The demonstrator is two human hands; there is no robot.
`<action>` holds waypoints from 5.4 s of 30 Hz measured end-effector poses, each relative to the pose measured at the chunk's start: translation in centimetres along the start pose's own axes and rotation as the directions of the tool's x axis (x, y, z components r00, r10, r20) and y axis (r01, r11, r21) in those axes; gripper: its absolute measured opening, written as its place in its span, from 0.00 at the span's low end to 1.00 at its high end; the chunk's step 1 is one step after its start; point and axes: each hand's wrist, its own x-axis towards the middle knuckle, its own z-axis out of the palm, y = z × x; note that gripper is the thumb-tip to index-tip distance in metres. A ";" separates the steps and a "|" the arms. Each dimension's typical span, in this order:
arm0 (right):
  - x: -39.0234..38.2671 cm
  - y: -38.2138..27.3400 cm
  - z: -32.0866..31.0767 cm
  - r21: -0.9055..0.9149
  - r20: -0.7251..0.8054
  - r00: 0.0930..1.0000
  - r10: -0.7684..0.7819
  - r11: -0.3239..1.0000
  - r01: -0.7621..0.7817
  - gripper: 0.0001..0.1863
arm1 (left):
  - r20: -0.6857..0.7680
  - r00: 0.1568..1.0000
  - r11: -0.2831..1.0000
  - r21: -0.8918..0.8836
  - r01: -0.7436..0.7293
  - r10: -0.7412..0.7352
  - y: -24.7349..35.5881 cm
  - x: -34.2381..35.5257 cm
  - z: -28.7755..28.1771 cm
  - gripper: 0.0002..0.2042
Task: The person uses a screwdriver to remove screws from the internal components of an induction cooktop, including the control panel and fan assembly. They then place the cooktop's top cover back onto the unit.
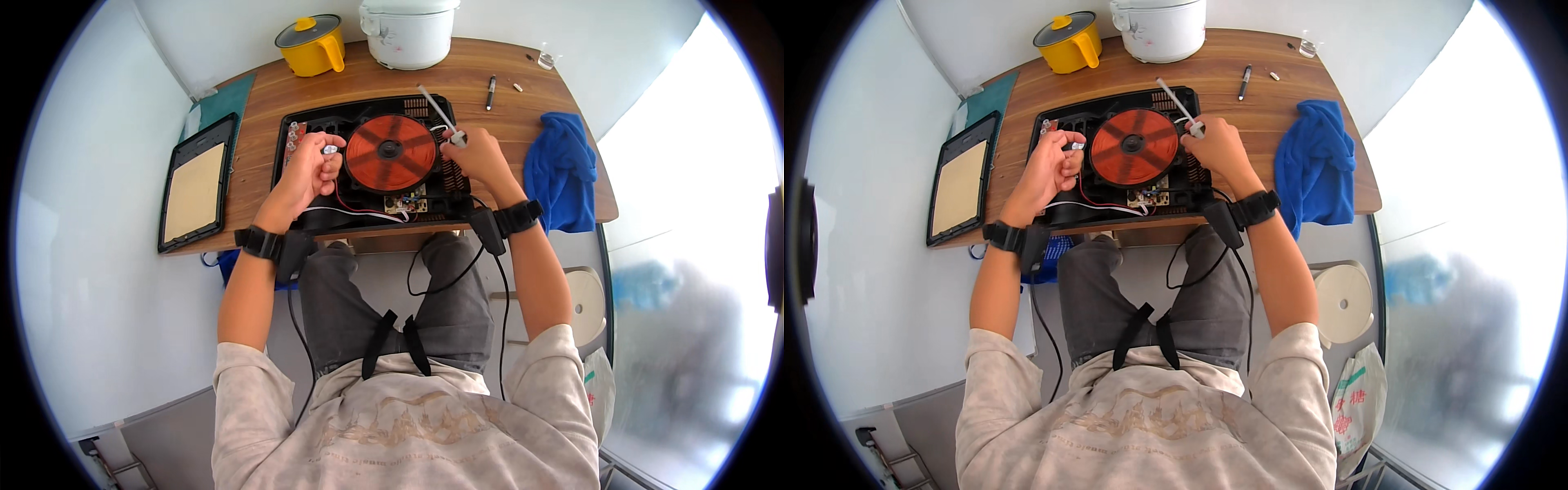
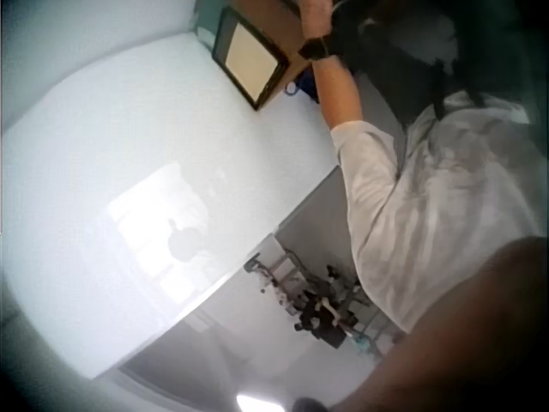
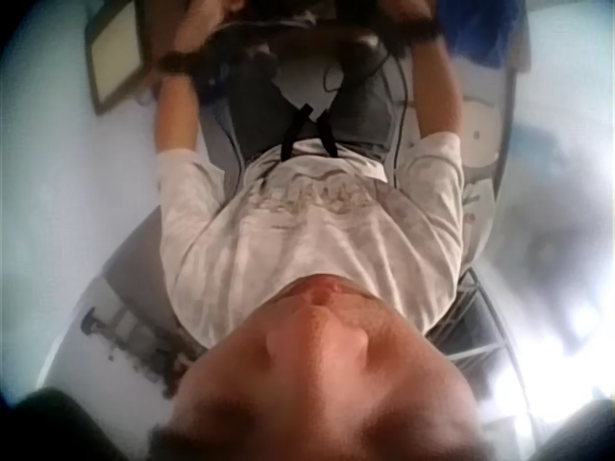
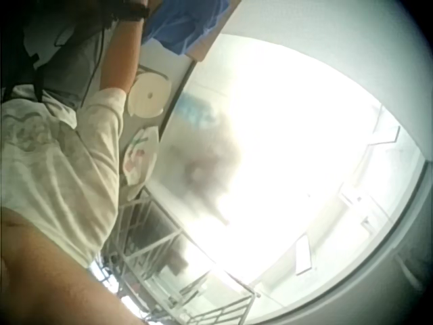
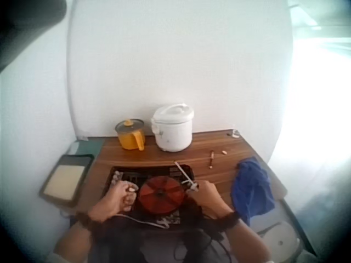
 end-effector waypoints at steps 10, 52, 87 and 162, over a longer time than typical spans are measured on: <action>-9.0 -6.8 3.7 0.262 0.144 0.936 -0.321 0.924 0.277 0.10 | 0.100 0.994 0.972 0.234 0.030 -0.055 -1.9 -5.3 6.5 0.37; -15.1 -6.0 5.8 -0.067 0.269 0.904 -0.332 0.930 0.361 0.09 | -0.007 0.998 0.904 0.423 -0.058 0.068 -6.9 -9.3 9.4 0.35; -14.9 0.9 -1.8 0.518 0.050 0.978 0.200 0.833 -0.197 0.03 | 0.421 0.819 -0.056 0.899 -0.435 0.390 -4.6 4.1 8.0 0.22; -2.2 -2.2 0.3 -0.519 0.178 0.963 -0.201 0.813 0.266 0.10 | 0.356 0.841 0.021 0.917 -0.398 0.408 -5.4 4.3 7.3 0.24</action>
